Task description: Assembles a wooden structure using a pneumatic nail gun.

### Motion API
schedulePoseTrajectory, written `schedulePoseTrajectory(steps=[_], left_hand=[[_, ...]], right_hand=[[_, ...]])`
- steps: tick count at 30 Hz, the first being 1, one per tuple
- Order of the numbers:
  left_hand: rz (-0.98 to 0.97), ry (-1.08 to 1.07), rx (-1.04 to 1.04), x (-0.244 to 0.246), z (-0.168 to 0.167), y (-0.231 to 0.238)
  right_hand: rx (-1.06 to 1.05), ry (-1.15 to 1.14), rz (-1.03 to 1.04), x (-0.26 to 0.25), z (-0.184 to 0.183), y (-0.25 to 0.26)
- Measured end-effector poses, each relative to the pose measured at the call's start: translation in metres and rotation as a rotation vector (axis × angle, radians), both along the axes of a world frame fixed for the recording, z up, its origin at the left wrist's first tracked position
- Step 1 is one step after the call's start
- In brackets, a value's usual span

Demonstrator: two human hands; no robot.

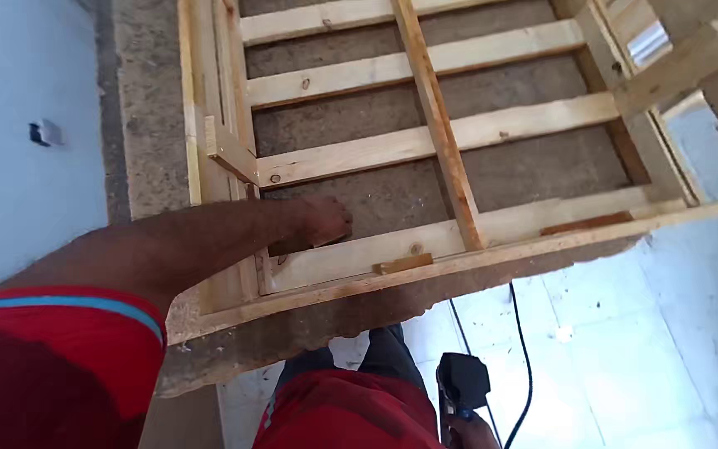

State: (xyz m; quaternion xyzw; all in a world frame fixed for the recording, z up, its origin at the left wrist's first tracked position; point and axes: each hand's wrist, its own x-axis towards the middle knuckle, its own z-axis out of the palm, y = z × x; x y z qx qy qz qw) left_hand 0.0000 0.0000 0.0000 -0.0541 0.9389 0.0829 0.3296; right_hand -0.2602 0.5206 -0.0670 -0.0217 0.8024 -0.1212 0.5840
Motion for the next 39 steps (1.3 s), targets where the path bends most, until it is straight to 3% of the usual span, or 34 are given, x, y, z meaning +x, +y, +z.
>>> schedulePoseTrajectory(steps=[3,5,9,12,18,21,25,28,33,39], left_hand=[[-0.003,-0.107,0.008,-0.001,0.005,-0.015],[0.156,-0.059,0.116,0.002,0.019,-0.031],[0.586,0.186,0.457,0.027,0.107,-0.043],[0.723,0.158,0.781,0.072,0.158,-0.02],[0.8,0.098,1.028,0.135,0.153,0.031],[0.824,0.196,1.012,0.139,0.15,0.045],[0.857,0.21,0.965,0.137,0.144,0.051],[0.785,0.291,0.687,0.135,0.143,0.06],[0.552,0.362,0.095,0.13,0.134,0.075],[0.575,0.415,0.144,0.129,0.133,0.077]], right_hand=[[-0.09,0.119,-0.158,0.074,0.032,0.001],[-0.163,0.184,-0.283,0.12,0.057,0.001],[-0.419,0.144,-0.496,0.193,0.126,-0.002],[-0.776,0.072,-0.558,0.225,0.163,0.001],[-1.379,-0.169,-0.346,0.25,0.202,0.018],[-1.354,-0.124,-0.318,0.254,0.205,0.022],[-1.349,0.027,-0.548,0.29,0.178,-0.005],[-1.325,-0.062,-0.677,0.315,0.153,-0.012],[-1.502,-0.319,-0.782,0.365,0.121,-0.022],[-1.607,-0.451,-0.922,0.414,0.115,-0.054]])
